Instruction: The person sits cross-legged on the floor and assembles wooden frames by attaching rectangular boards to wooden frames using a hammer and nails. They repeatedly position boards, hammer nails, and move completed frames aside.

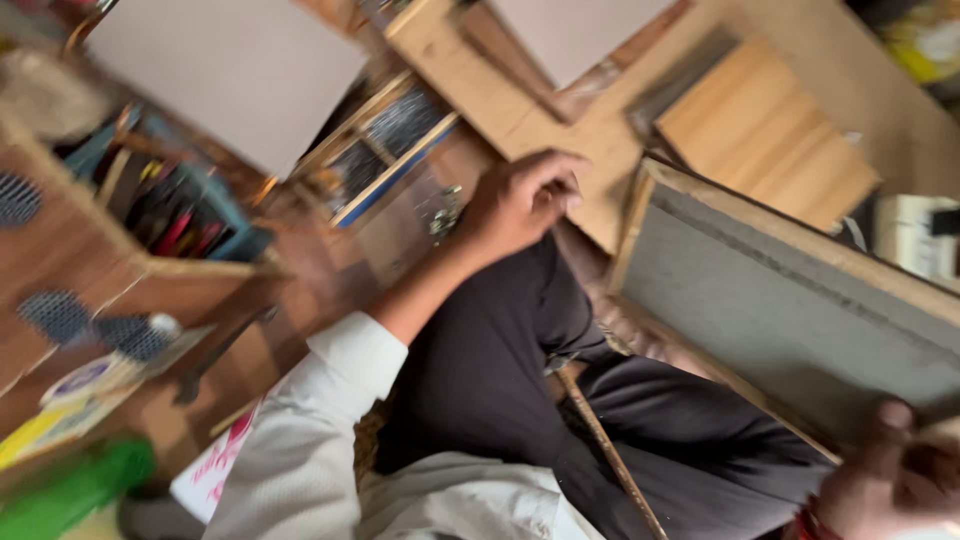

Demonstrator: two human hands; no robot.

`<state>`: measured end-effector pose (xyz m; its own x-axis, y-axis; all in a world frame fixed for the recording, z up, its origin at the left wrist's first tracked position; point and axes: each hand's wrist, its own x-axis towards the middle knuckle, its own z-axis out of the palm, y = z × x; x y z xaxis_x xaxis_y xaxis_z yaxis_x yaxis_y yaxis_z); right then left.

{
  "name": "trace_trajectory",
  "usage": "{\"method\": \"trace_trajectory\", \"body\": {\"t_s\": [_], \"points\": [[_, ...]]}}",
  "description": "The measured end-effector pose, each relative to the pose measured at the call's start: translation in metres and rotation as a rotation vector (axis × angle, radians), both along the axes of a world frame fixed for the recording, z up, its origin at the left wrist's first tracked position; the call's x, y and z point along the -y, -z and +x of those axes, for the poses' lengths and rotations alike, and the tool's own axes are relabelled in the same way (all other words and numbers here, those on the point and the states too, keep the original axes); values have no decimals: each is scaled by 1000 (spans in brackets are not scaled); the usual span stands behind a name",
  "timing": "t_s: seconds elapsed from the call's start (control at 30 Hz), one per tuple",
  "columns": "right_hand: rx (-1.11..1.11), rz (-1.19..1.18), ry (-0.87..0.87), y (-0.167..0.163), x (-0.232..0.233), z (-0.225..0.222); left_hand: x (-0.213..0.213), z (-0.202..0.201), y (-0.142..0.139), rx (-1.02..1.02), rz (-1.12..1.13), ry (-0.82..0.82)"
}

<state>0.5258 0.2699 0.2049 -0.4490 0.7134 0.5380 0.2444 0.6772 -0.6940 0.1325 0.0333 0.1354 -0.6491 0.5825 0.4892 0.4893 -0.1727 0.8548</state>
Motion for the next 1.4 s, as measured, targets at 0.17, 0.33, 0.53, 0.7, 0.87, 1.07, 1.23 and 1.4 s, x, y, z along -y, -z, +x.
{"method": "trace_trajectory", "body": {"t_s": [0.17, 0.33, 0.53, 0.7, 0.87, 1.07, 1.23, 1.4], "points": [[271, 260, -180, -6, 24, -34, 91, -55, 95, 50, -331, -373], [454, 454, -169, -10, 49, -96, 148, -24, 172, -85, -741, -427], [557, 491, -220, -20, 61, -122, 147, -25, 191, -5, -641, -390], [645, 557, -274, -12, 59, -121, 147, -36, 193, 28, -630, -384], [623, 530, -320, 3, 61, -131, 149, -38, 193, 100, -435, -396], [593, 448, -342, 2, 52, -135, 138, -36, 191, 453, -157, -309], [628, 368, -318, 3, 38, -123, 125, -32, 187, 529, -142, -342], [638, 304, -278, -5, 35, -121, 111, -24, 171, 694, -159, -306]]}}
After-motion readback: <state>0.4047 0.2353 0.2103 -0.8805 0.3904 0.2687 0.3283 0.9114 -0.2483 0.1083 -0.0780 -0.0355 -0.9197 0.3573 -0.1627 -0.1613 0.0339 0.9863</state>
